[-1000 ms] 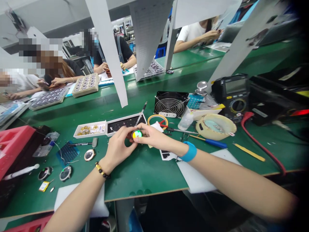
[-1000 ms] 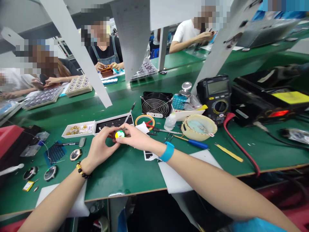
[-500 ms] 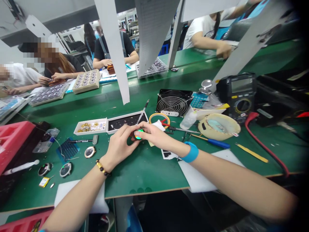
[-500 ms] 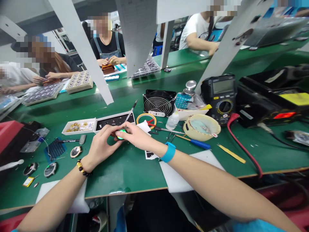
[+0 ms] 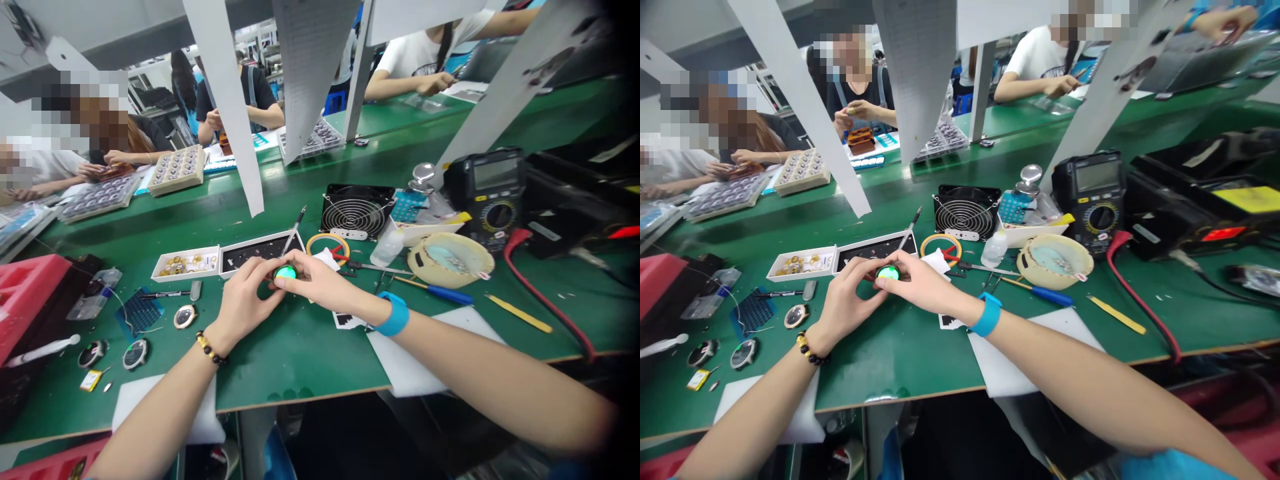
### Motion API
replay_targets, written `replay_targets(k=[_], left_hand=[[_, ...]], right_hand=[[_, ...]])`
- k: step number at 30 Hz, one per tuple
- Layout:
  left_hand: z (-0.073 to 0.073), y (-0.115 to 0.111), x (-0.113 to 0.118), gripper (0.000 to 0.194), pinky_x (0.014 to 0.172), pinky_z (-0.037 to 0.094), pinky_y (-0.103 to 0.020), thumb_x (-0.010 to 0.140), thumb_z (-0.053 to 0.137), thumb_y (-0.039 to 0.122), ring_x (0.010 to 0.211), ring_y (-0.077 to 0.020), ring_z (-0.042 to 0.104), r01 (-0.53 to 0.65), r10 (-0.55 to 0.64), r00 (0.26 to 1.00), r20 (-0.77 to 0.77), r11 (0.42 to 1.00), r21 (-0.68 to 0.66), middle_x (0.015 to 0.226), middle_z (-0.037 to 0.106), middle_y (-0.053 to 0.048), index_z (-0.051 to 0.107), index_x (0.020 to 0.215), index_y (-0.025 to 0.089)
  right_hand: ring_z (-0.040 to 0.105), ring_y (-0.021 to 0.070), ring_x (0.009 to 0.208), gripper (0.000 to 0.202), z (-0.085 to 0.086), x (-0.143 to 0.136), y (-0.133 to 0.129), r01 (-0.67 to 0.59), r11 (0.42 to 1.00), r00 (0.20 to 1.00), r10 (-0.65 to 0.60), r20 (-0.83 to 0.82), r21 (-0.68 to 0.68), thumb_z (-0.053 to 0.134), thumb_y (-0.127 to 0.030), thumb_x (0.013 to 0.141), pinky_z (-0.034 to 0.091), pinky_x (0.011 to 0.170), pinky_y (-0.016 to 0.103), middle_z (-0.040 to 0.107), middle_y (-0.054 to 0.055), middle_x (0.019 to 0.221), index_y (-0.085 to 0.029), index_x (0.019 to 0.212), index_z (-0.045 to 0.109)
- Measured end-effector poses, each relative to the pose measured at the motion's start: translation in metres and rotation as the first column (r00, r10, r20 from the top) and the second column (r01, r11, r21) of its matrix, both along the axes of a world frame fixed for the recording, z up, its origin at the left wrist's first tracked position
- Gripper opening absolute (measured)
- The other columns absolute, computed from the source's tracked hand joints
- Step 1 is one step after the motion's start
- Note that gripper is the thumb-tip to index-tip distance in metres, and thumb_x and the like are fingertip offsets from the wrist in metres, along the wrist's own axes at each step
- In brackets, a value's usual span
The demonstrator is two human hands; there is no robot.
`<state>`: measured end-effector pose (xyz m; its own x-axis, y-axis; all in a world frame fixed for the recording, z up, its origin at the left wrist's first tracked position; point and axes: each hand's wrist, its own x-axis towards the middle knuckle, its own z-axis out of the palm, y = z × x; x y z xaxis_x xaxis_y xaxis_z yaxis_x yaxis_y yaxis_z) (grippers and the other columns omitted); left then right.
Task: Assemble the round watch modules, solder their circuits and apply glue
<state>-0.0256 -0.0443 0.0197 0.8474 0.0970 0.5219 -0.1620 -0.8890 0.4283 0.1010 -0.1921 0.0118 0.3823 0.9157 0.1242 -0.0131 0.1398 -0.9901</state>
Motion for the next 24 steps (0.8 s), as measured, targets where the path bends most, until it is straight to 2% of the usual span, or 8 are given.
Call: replay_targets(k=[5,8,13,19,24], left_hand=[[0.002,0.004,0.001,0.041,0.081,0.057,-0.029,0.091,0.069,0.021,0.09,-0.0162,0.066,-0.005,0.005,1.0,0.005,1.0,-0.012,0.111,0.065,-0.004,0.062,0.131,0.026],[0.004,0.005,0.001,0.042,0.08,0.057,-0.028,0.09,0.071,0.021,0.087,-0.0142,0.065,-0.013,0.014,1.0,0.019,0.999,-0.035,0.11,0.064,-0.003,0.062,0.131,0.027],[0.007,0.003,0.002,0.042,0.08,0.057,-0.029,0.09,0.072,0.021,0.087,-0.0149,0.065,-0.022,0.022,1.0,0.011,0.999,-0.029,0.108,0.064,-0.003,0.063,0.13,0.027],[0.007,0.001,0.003,0.041,0.08,0.058,-0.03,0.089,0.072,0.02,0.087,-0.0154,0.065,-0.029,0.029,1.0,0.011,0.999,-0.031,0.107,0.065,-0.003,0.064,0.129,0.027],[0.005,0.002,0.003,0.043,0.08,0.058,-0.031,0.088,0.072,0.021,0.088,-0.0163,0.065,-0.037,0.037,0.999,0.019,0.999,-0.013,0.108,0.067,-0.003,0.063,0.129,0.026]], right_hand=[[0.07,0.02,0.106,0.027,0.001,0.007,-0.001,-0.073,0.997,0.996,0.074,-0.046,0.04,0.071,-0.031,0.091,0.053,0.094,0.033,0.073,0.005,0.107,-0.02,0.112,0.057],[0.069,0.0202,0.104,0.03,0.002,0.014,-0.002,-0.127,0.992,0.992,0.127,-0.02,0.017,0.068,-0.027,0.09,0.055,0.09,0.033,0.073,0.006,0.11,-0.018,0.117,0.058],[0.068,0.0204,0.095,0.034,0.007,0.019,-0.006,-0.117,0.993,0.993,0.118,0.026,-0.025,0.069,-0.024,0.087,0.057,0.079,0.031,0.073,0.005,0.1,-0.018,0.119,0.058],[0.064,0.0159,0.082,0.036,0.008,0.018,-0.007,-0.118,0.992,0.991,0.12,0.053,-0.035,0.062,-0.016,0.085,0.052,0.068,0.025,0.072,0.003,0.099,-0.018,0.12,0.058],[0.067,0.0176,0.085,0.042,0.007,0.017,-0.007,-0.11,0.994,0.993,0.109,0.037,0.002,0.064,-0.014,0.085,0.054,0.07,0.027,0.074,0.002,0.096,-0.019,0.126,0.058]])
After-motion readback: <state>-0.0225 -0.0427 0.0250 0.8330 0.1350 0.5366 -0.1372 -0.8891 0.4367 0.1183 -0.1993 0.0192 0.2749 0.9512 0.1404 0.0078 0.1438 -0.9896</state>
